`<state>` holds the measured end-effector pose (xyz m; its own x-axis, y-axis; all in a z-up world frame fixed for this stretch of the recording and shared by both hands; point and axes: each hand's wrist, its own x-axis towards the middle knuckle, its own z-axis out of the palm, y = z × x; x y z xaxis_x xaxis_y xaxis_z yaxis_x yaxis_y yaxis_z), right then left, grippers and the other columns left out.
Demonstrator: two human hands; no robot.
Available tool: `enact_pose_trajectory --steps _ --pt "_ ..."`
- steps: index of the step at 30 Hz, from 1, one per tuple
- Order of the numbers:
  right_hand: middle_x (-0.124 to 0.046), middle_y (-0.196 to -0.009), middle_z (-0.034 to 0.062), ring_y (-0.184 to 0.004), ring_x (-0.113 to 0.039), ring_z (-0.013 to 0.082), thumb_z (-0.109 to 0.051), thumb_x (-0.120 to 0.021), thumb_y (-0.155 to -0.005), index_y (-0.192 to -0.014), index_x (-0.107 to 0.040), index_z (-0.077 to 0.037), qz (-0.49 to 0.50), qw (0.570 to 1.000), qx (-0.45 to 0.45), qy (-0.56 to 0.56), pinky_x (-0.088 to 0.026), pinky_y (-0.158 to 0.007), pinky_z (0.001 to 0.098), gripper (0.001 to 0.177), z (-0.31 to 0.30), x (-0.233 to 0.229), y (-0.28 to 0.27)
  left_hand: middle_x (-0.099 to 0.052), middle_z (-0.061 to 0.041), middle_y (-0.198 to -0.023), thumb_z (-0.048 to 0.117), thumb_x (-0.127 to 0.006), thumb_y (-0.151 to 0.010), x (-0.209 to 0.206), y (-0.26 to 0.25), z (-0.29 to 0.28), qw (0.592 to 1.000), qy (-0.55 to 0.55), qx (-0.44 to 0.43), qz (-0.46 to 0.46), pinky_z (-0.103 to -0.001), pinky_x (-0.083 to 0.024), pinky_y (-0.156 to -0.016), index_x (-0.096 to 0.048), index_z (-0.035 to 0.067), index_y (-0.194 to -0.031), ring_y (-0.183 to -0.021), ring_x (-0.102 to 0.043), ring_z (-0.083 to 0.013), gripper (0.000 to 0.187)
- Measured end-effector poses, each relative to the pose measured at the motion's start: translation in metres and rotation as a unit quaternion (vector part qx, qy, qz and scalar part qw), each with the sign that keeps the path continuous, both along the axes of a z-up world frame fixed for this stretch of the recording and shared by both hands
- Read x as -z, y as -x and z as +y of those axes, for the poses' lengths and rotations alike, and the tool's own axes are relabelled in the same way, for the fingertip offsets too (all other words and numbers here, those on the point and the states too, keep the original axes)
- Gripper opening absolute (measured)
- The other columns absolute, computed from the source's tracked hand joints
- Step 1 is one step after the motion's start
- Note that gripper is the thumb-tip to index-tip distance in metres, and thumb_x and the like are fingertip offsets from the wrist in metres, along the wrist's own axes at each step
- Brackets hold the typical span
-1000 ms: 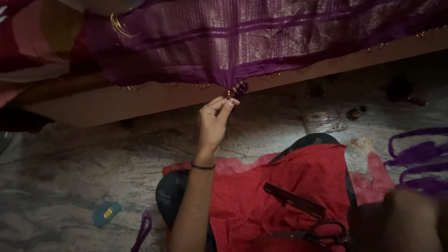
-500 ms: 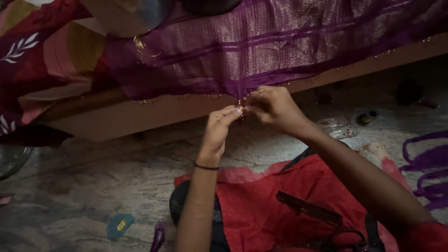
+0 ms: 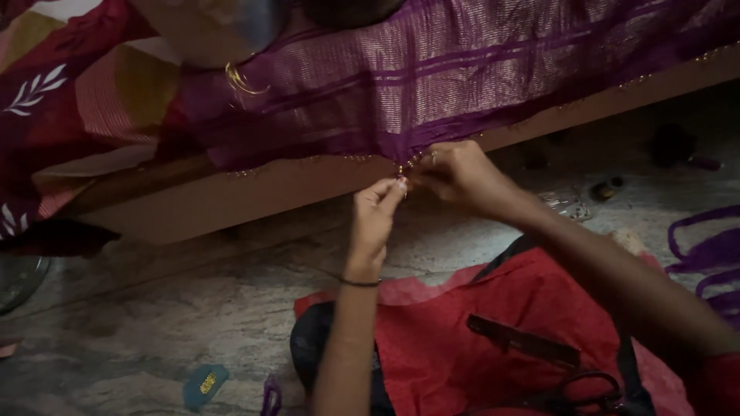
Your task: Sewing and trimming decorative purple tassels onto a garment using a needle and scissors.
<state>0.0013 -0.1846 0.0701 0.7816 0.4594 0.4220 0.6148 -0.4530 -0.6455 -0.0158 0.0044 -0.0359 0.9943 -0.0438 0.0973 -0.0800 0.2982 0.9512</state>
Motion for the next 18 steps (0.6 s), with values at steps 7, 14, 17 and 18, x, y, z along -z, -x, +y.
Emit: enact_pose_trajectory --steps 7,14,17,18 --pt "-0.072 -0.081 0.0079 -0.078 -0.063 0.0218 -0.006 -0.077 -0.08 -0.088 -0.08 -0.004 -0.151 0.966 -0.002 0.209 -0.054 -0.069 0.0363 0.009 0.0 -0.039 -0.032 -0.076 -0.007 -0.099 0.015 -0.069 -0.098 -0.036 0.03 -0.021 0.91 -0.31 -0.221 -0.164 -0.035 -0.053 -0.084 -0.077 0.005 -0.095 -0.093 -0.07 -0.0212 0.012" --pt "-0.067 -0.072 0.0069 -0.079 -0.064 0.0243 -0.015 -0.076 -0.08 -0.07 -0.07 -0.007 -0.247 0.906 -0.238 0.249 -0.051 -0.081 0.0381 0.014 0.08 -0.035 -0.069 -0.074 -0.003 -0.096 0.021 -0.069 -0.096 -0.045 0.047 -0.039 0.843 -0.382 -0.337 -0.173 -0.042 -0.044 -0.098 -0.078 0.015 -0.091 -0.105 -0.065 -0.0245 0.012" --pt "-0.067 -0.07 0.0073 -0.073 -0.065 0.0246 -0.019 -0.075 -0.084 -0.07 -0.072 -0.009 -0.271 0.834 -0.255 0.407 -0.048 -0.096 0.038 0.017 0.095 -0.02 -0.081 -0.073 -0.003 -0.105 0.02 -0.071 -0.09 -0.051 0.053 -0.04 0.802 -0.43 -0.382 -0.16 -0.046 -0.037 -0.102 -0.08 0.018 -0.089 -0.116 -0.056 -0.0276 0.009" --pt "-0.068 -0.07 0.0075 -0.071 -0.065 0.0242 -0.021 -0.074 -0.086 -0.071 -0.073 -0.01 -0.281 0.776 -0.244 0.51 -0.047 -0.102 0.0376 0.019 0.099 -0.019 -0.082 -0.07 -0.005 -0.113 0.019 -0.071 -0.087 -0.048 0.053 -0.041 0.779 -0.443 -0.411 -0.166 -0.047 -0.035 -0.103 -0.08 0.02 -0.089 -0.122 -0.05 -0.0313 0.009"
